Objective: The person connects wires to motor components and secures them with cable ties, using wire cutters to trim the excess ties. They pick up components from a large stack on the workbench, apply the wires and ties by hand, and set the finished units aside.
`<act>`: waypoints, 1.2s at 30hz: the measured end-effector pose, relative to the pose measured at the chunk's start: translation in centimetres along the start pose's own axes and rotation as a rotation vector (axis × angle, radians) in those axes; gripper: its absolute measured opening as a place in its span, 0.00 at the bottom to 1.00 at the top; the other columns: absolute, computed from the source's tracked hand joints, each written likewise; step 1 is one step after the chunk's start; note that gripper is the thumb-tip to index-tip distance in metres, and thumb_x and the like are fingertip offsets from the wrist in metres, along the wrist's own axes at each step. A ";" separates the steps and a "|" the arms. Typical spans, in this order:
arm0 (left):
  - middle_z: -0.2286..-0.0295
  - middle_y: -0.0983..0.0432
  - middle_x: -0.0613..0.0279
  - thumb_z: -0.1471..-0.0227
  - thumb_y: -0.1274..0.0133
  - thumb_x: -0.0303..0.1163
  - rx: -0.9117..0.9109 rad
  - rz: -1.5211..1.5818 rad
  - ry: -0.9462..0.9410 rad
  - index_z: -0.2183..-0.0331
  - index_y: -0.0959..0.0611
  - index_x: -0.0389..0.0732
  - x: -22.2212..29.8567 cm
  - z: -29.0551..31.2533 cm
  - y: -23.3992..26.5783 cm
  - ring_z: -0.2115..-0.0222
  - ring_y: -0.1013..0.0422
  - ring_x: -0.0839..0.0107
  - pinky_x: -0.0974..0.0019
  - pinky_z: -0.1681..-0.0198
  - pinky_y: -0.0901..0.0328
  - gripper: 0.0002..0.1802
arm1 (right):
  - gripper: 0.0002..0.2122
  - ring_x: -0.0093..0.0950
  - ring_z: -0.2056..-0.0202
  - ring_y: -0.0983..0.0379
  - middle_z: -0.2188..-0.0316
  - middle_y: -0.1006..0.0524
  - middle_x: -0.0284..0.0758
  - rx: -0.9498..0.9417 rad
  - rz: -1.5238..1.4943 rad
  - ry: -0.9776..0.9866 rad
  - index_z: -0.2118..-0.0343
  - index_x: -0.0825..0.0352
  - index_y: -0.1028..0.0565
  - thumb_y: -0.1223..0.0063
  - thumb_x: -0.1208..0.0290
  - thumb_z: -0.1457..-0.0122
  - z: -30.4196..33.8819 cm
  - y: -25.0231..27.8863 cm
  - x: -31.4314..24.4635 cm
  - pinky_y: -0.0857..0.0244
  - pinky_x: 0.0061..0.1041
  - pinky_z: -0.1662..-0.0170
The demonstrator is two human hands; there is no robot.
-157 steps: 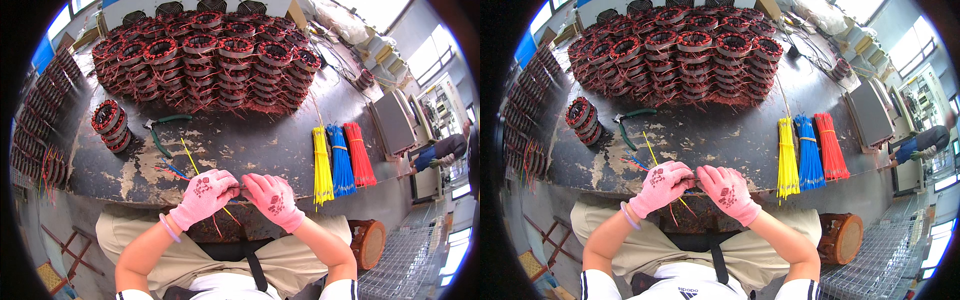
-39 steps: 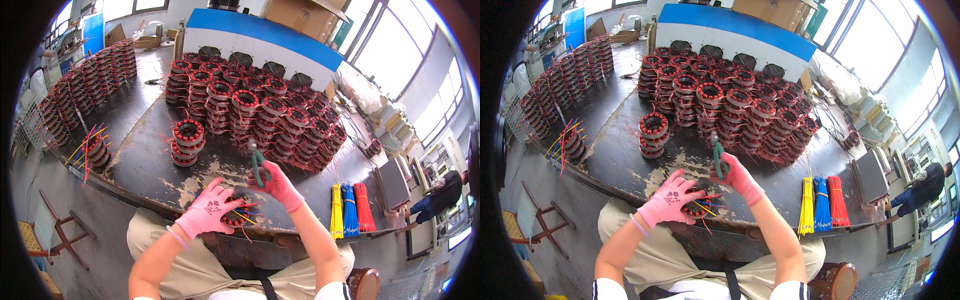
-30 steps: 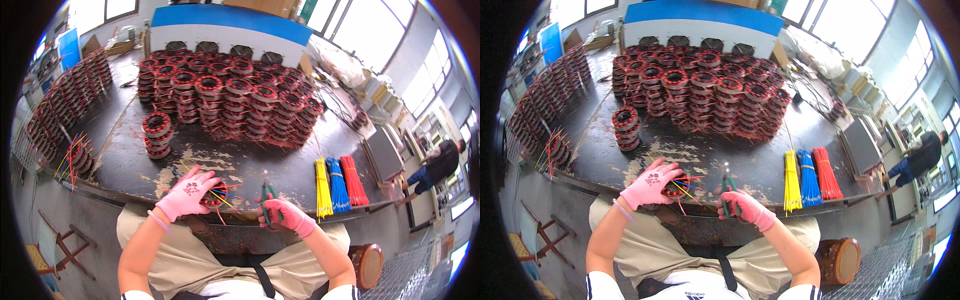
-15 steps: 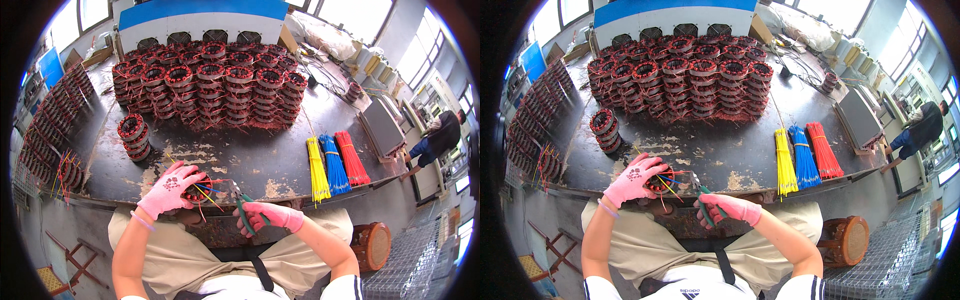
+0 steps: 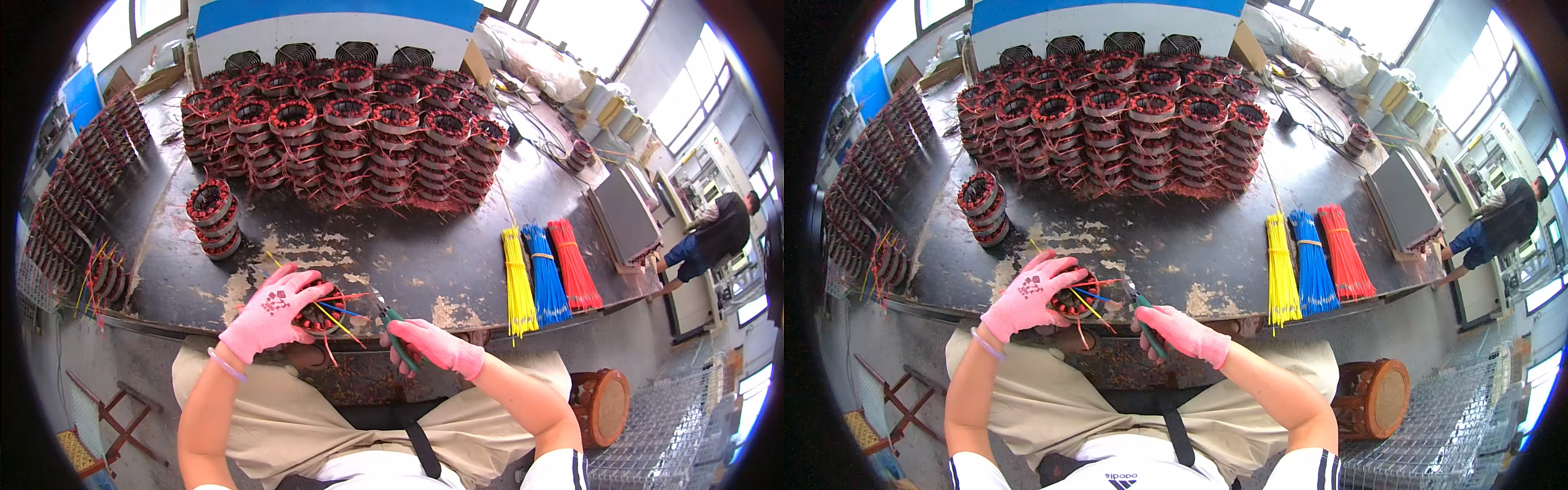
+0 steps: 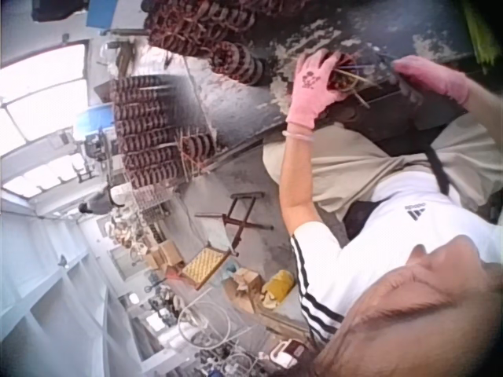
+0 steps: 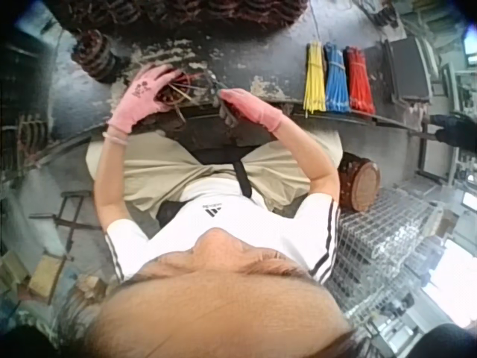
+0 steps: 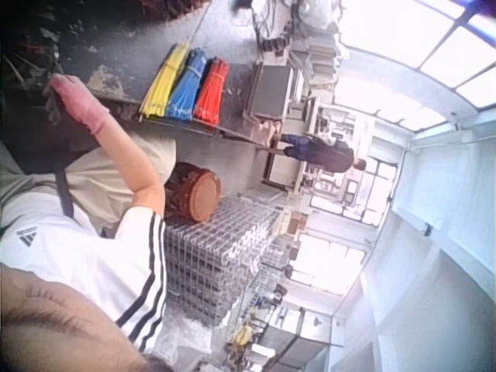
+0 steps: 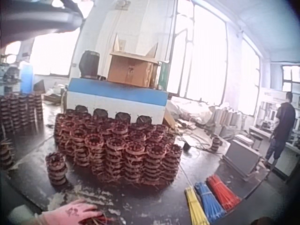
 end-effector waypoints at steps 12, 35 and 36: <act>0.41 0.33 0.50 0.67 0.26 0.48 0.075 0.106 0.135 0.43 0.26 0.40 0.4 -2.4 -1.4 0.41 0.37 0.46 0.49 0.35 0.43 0.50 | 0.25 0.36 0.57 0.21 0.56 0.22 0.42 -0.155 -0.153 -0.134 0.39 0.69 0.34 0.61 0.53 0.28 2.1 4.4 0.1 0.27 0.36 0.50; 0.42 0.32 0.52 0.69 0.26 0.46 0.093 0.157 0.098 0.44 0.26 0.40 0.0 -2.7 -1.4 0.42 0.35 0.47 0.49 0.36 0.43 0.50 | 0.26 0.28 0.63 0.21 0.60 0.22 0.37 -0.070 0.116 -0.129 0.44 0.68 0.31 0.62 0.48 0.29 1.2 3.1 -2.0 0.26 0.25 0.59; 0.42 0.32 0.52 0.69 0.26 0.46 0.097 0.158 0.100 0.44 0.26 0.40 0.0 -2.7 -1.5 0.42 0.35 0.47 0.49 0.36 0.43 0.50 | 0.26 0.28 0.63 0.21 0.61 0.22 0.37 -0.063 0.106 -0.127 0.44 0.68 0.31 0.62 0.48 0.30 1.1 3.1 -2.0 0.26 0.25 0.59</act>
Point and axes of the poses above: each hand's wrist, its own z-axis away from the middle knuckle, its own y-axis out of the back of the hand, x = y × z, the point moved 3 cm from there along -z, towards the middle knuckle
